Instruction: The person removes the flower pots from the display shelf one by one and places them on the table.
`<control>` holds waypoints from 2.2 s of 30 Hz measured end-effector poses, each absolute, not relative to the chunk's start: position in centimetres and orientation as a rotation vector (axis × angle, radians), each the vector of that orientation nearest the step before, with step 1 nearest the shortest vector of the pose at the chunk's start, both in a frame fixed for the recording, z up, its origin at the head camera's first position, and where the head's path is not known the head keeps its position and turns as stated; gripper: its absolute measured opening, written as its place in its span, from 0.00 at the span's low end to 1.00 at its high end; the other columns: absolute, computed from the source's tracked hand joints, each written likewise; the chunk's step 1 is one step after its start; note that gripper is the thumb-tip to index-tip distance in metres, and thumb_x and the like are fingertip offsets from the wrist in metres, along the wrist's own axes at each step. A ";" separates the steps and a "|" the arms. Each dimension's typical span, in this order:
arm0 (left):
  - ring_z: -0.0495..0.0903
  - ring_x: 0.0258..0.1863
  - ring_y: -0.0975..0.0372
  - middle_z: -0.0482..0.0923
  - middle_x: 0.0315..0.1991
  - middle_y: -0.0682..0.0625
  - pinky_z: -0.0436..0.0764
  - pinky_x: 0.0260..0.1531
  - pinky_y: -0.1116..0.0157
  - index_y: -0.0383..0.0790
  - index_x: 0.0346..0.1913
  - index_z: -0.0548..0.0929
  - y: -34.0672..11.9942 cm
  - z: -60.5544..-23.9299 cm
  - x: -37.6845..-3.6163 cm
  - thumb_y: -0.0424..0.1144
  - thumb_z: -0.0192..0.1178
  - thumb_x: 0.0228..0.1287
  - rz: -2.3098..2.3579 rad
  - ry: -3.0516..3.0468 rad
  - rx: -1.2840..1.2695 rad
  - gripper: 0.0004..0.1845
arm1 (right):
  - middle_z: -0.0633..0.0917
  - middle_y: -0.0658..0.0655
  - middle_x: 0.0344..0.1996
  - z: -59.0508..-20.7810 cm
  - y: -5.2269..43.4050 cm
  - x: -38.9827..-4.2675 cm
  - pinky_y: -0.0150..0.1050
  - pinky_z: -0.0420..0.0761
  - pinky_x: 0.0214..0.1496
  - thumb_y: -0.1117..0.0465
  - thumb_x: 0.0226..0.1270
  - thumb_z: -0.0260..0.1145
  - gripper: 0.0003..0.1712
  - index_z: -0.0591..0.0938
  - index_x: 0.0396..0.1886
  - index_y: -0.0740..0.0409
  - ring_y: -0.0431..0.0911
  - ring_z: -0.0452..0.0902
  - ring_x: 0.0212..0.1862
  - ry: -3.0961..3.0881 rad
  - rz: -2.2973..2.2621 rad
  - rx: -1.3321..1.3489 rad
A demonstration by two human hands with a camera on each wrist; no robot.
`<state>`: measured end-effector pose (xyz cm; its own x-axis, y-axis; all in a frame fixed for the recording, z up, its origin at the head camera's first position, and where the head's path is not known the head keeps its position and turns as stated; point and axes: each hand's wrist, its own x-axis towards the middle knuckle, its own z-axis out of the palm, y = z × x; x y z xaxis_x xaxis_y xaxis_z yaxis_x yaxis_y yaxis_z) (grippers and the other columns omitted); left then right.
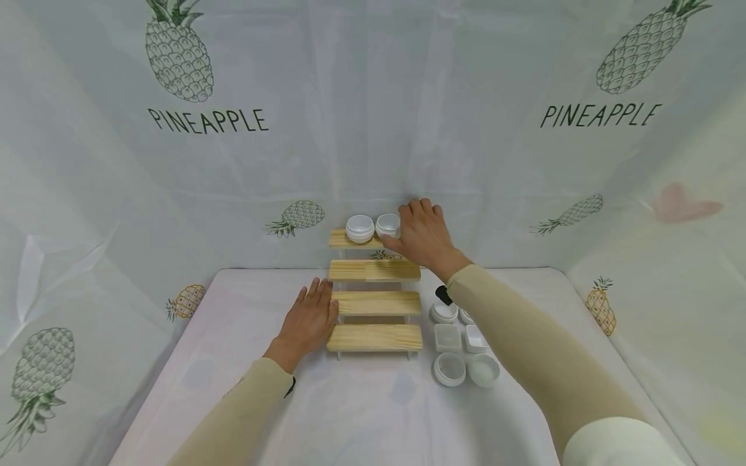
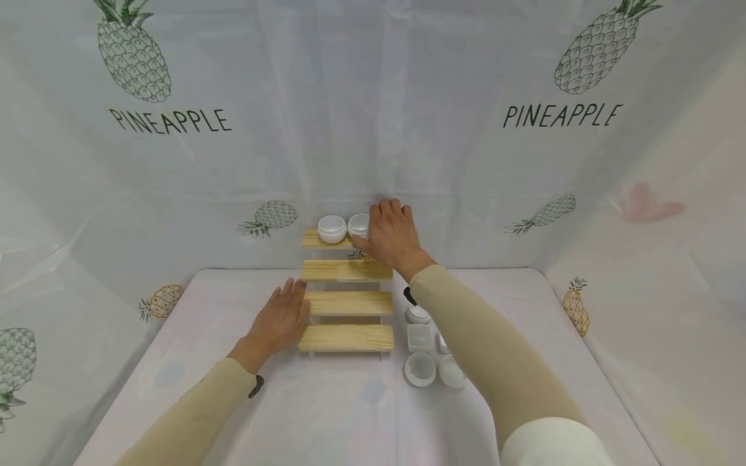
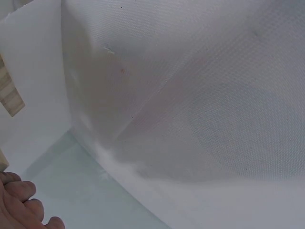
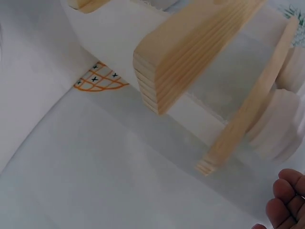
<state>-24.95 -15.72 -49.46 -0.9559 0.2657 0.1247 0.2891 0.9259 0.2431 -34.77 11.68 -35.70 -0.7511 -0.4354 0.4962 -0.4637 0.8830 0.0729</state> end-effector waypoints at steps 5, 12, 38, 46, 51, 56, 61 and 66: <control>0.50 0.85 0.45 0.54 0.84 0.37 0.50 0.84 0.44 0.30 0.84 0.53 -15.7 -49.6 -24.9 0.52 0.27 0.88 -0.378 -2.997 -0.433 0.35 | 0.79 0.64 0.45 -36.1 11.1 -35.5 0.50 0.73 0.46 0.30 0.70 0.63 0.38 0.78 0.40 0.64 0.59 0.72 0.47 -2.577 0.052 0.611; 0.49 0.85 0.46 0.53 0.84 0.37 0.49 0.84 0.45 0.31 0.84 0.52 -15.7 -49.4 -24.8 0.52 0.26 0.89 -0.381 -3.013 -0.437 0.35 | 0.79 0.64 0.48 -36.2 10.6 -35.9 0.51 0.73 0.51 0.30 0.72 0.59 0.39 0.80 0.46 0.66 0.59 0.72 0.51 -2.676 0.015 0.573; 0.48 0.85 0.47 0.52 0.85 0.39 0.48 0.85 0.46 0.32 0.85 0.51 -15.8 -49.5 -25.0 0.53 0.24 0.89 -0.363 -3.026 -0.434 0.35 | 0.77 0.62 0.34 -38.0 11.8 -35.3 0.46 0.71 0.38 0.33 0.69 0.66 0.37 0.77 0.44 0.67 0.56 0.69 0.37 -2.208 -0.073 0.740; 0.48 0.85 0.47 0.51 0.85 0.38 0.48 0.85 0.45 0.32 0.85 0.50 -15.9 -49.3 -25.0 0.52 0.25 0.89 -0.362 -3.036 -0.439 0.35 | 0.78 0.63 0.38 -38.0 12.2 -34.5 0.47 0.72 0.40 0.33 0.70 0.65 0.38 0.77 0.48 0.67 0.58 0.71 0.39 -2.197 -0.072 0.753; 0.49 0.85 0.46 0.53 0.84 0.38 0.49 0.84 0.45 0.31 0.84 0.51 -15.8 -49.4 -24.9 0.52 0.26 0.88 -0.385 -3.010 -0.434 0.35 | 0.79 0.63 0.39 -38.1 12.4 -33.9 0.47 0.72 0.41 0.32 0.67 0.67 0.39 0.77 0.49 0.67 0.58 0.72 0.41 -2.174 -0.056 0.765; 0.49 0.85 0.46 0.53 0.84 0.38 0.49 0.84 0.45 0.31 0.84 0.51 -15.7 -49.2 -24.8 0.51 0.27 0.89 -0.391 -3.017 -0.432 0.35 | 0.80 0.64 0.41 -38.0 12.7 -33.0 0.48 0.73 0.41 0.32 0.68 0.66 0.39 0.78 0.50 0.67 0.59 0.73 0.42 -2.181 -0.033 0.779; 0.48 0.85 0.46 0.52 0.84 0.37 0.49 0.84 0.44 0.31 0.84 0.50 -15.7 -49.0 -24.8 0.51 0.28 0.89 -0.399 -3.026 -0.433 0.34 | 0.80 0.64 0.41 -38.0 13.1 -32.1 0.48 0.71 0.41 0.33 0.67 0.67 0.38 0.78 0.49 0.66 0.59 0.72 0.42 -2.193 0.005 0.792; 0.47 0.86 0.47 0.52 0.85 0.38 0.49 0.85 0.45 0.32 0.85 0.50 -15.8 -49.1 -24.9 0.52 0.26 0.89 -0.367 -3.028 -0.431 0.35 | 0.80 0.64 0.42 -38.3 13.7 -31.1 0.49 0.71 0.41 0.33 0.67 0.67 0.38 0.77 0.51 0.66 0.59 0.72 0.43 -2.183 0.017 0.817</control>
<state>-24.92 -15.75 -49.13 -0.9591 0.2675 0.0930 0.2820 0.9326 0.2254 -31.06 13.71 -38.29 -0.4815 -0.5488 0.6833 -0.5596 0.7926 0.2423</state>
